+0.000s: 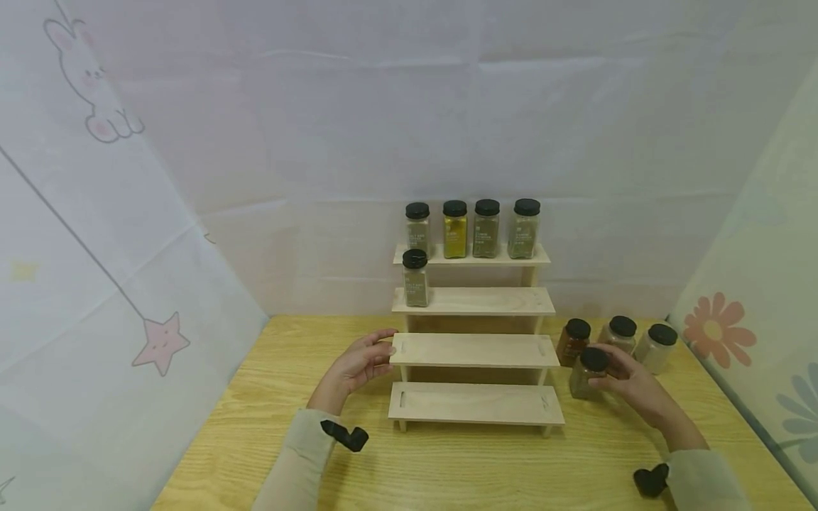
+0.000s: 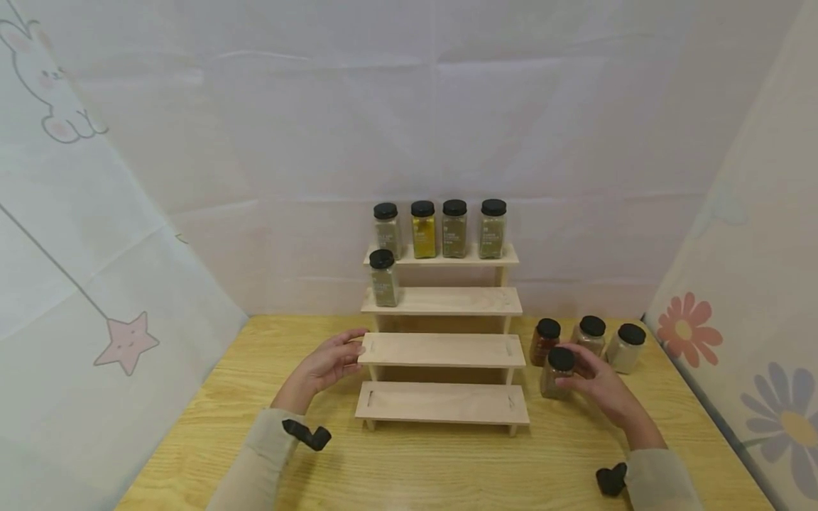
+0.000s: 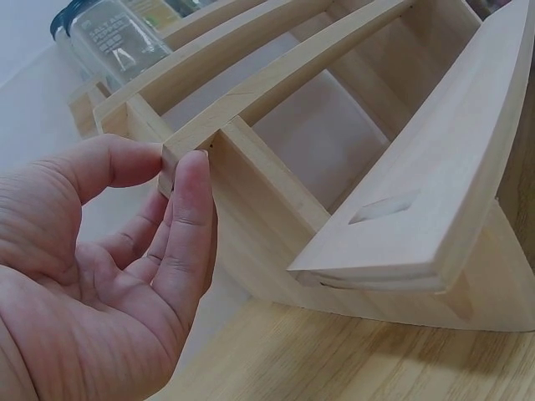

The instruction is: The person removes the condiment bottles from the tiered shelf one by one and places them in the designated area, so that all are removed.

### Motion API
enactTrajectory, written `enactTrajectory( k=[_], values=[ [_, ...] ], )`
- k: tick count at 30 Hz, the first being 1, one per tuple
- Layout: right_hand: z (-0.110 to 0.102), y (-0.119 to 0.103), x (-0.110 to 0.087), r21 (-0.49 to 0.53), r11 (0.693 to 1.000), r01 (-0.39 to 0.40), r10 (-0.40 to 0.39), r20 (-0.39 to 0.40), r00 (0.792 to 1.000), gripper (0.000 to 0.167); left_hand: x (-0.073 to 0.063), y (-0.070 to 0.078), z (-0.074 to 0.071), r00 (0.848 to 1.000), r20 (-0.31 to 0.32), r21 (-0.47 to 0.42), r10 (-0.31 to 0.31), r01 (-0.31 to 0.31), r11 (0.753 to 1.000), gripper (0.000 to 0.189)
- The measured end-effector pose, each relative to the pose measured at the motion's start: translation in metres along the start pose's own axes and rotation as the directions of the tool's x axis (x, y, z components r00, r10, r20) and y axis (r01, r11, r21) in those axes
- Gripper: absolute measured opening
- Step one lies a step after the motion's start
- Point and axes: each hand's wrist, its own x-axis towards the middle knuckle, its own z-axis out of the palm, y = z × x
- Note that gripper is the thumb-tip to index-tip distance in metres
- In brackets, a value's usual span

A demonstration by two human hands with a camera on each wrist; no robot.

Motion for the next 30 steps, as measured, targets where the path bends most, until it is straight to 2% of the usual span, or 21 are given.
enactTrajectory(
  k=[8, 15, 23, 30],
  values=[
    [-0.001, -0.004, 0.001, -0.014, 0.999, -0.029, 0.030, 0.038, 0.999, 0.070, 0.001, -0.001, -0.002, 1.000, 0.012, -0.014, 0.000, 0.000, 1.000, 0.066],
    [-0.005, -0.023, 0.005, -0.081, 0.994, 0.076, -0.072, 0.046, 0.996, 0.064, 0.001, -0.002, -0.002, 1.000, 0.001, -0.004, -0.008, 0.008, 1.000, 0.064],
    [-0.012, -0.068, 0.020, -0.076, 0.977, 0.200, -0.196, 0.059, 0.979, 0.058, 0.002, -0.001, -0.001, 1.000, -0.014, -0.005, -0.009, 0.009, 1.000, 0.062],
    [-0.002, -0.118, 0.039, -0.083, 0.974, 0.210, -0.207, 0.046, 0.977, 0.058, 0.002, -0.002, -0.002, 1.000, -0.004, 0.000, -0.003, 0.003, 1.000, 0.062]
  ],
)
